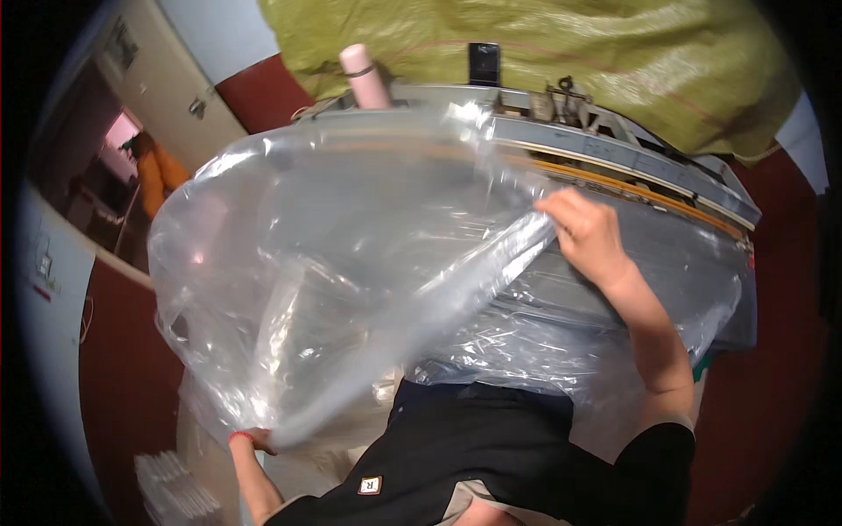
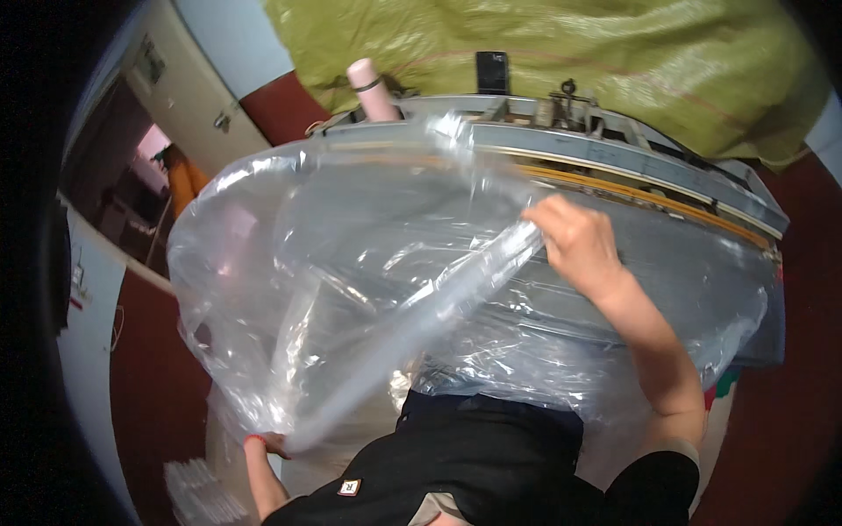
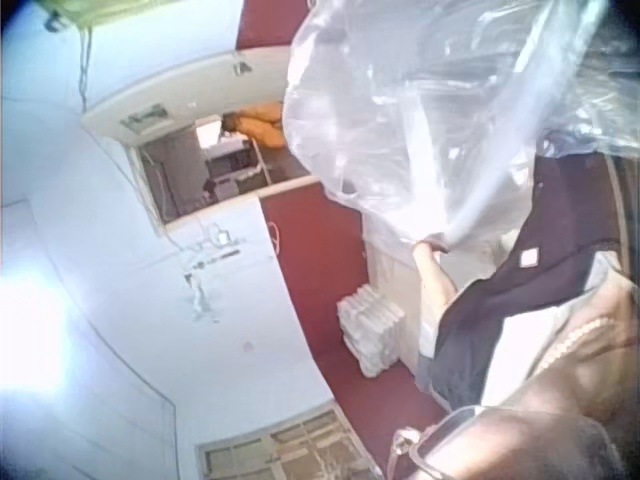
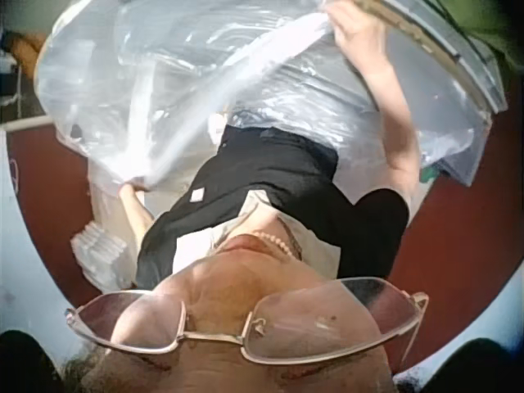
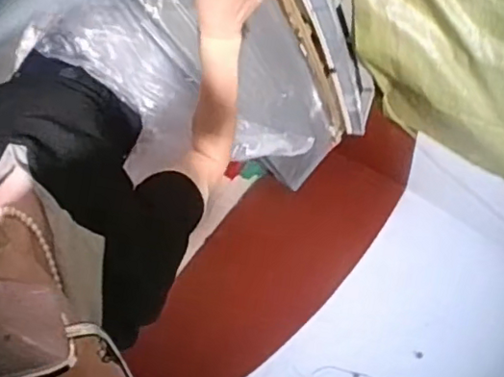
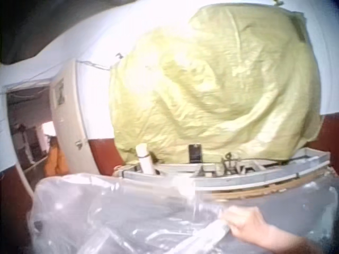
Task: The recorder is wrapping large grey foam or plastic components in clear plastic film using a packaging machine or table.
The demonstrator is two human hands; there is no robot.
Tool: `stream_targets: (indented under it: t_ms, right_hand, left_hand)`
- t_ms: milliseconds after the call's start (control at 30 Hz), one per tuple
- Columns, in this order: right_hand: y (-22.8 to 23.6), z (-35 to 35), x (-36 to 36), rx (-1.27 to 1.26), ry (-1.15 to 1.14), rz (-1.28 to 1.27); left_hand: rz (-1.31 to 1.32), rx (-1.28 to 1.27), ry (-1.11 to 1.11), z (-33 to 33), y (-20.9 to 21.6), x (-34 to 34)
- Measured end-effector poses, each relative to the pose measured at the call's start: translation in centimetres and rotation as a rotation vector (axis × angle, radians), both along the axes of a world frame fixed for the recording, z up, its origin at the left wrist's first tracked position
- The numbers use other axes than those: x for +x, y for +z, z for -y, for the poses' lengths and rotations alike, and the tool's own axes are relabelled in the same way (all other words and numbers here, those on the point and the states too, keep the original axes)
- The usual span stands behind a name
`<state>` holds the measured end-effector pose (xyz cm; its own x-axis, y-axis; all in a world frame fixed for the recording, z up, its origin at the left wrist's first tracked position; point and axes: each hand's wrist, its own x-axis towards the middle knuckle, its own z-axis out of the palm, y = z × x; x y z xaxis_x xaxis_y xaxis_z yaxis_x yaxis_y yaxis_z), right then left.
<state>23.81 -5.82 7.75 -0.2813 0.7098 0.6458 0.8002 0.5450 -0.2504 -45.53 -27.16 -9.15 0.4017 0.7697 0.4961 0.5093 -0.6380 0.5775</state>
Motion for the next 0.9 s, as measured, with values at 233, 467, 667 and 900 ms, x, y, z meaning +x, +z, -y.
stream_targets:
  t_ms: [233, 467, 667, 900]
  right_hand:
    - [-2.1, 7.1, 4.3, -0.06, -0.018, -0.06]
    - [-4.3, 13.4, 8.6, -0.14, -0.234, -0.112]
    - [-6.3, 18.2, 10.7, -0.301, -0.328, -0.19]
    - [-4.7, 19.4, 14.9, -0.775, -0.208, -0.287]
  left_hand:
    - [-0.565, -0.14, 0.52, -15.1, 15.8, 22.5]
    - [-0.853, 0.186, -0.383, -26.0, 16.1, 47.7]
    - [-0.528, 0.211, -0.405, -30.9, 10.9, 57.6]
    - [0.402, -0.77, -0.629, -31.9, 11.3, 64.1]
